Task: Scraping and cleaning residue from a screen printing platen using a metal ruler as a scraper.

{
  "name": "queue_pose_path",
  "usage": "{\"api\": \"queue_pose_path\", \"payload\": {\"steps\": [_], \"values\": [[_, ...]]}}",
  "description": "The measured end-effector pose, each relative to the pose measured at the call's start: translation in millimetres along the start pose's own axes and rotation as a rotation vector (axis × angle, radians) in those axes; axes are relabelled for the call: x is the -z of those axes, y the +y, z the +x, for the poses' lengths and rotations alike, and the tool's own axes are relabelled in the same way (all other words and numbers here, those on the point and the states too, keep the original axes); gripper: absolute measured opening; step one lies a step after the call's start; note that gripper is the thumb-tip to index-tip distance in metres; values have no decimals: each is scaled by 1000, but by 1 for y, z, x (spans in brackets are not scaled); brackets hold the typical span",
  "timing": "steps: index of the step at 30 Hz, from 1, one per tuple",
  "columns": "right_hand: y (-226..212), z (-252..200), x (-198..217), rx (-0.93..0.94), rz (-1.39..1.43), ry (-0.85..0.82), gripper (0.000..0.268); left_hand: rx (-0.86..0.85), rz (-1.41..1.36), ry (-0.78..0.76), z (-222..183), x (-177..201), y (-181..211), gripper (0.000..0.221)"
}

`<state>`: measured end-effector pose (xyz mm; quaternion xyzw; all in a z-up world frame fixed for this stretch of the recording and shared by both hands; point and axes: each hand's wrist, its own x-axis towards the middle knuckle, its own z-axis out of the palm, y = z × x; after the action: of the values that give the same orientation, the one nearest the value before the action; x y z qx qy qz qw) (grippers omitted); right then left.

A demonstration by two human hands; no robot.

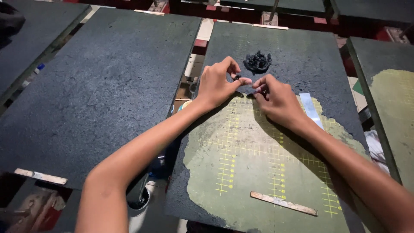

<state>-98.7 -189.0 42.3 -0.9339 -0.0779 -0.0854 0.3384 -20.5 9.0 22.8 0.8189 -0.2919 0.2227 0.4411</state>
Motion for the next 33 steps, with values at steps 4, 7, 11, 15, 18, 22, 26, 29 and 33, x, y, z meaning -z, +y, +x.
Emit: {"api": "queue_pose_path", "payload": {"steps": [4,7,11,15,18,22,26,29,33], "values": [[2,2,-3,32,-106,-55,18,58,-26,-10,2,0,-1,39],[10,6,-2,33,-60,-116,20,61,-37,-20,2,2,1,39],[8,10,7,130,37,-23,15,16,13,4,0,-1,-3,42],[9,11,16,236,-56,-56,15,-7,32,16,-1,1,0,41],[7,8,15,292,-73,-37,12,-14,31,14,-1,1,1,42],[10,9,12,394,-146,5,6,-14,43,28,0,-3,-3,41],[16,7,8,515,-463,10,9,15,25,14,0,-2,-1,41],[28,10,3,590,-702,28,13,38,6,15,0,0,-2,43],[30,11,0,458,-692,-73,18,50,-14,14,-1,2,0,43]]}}
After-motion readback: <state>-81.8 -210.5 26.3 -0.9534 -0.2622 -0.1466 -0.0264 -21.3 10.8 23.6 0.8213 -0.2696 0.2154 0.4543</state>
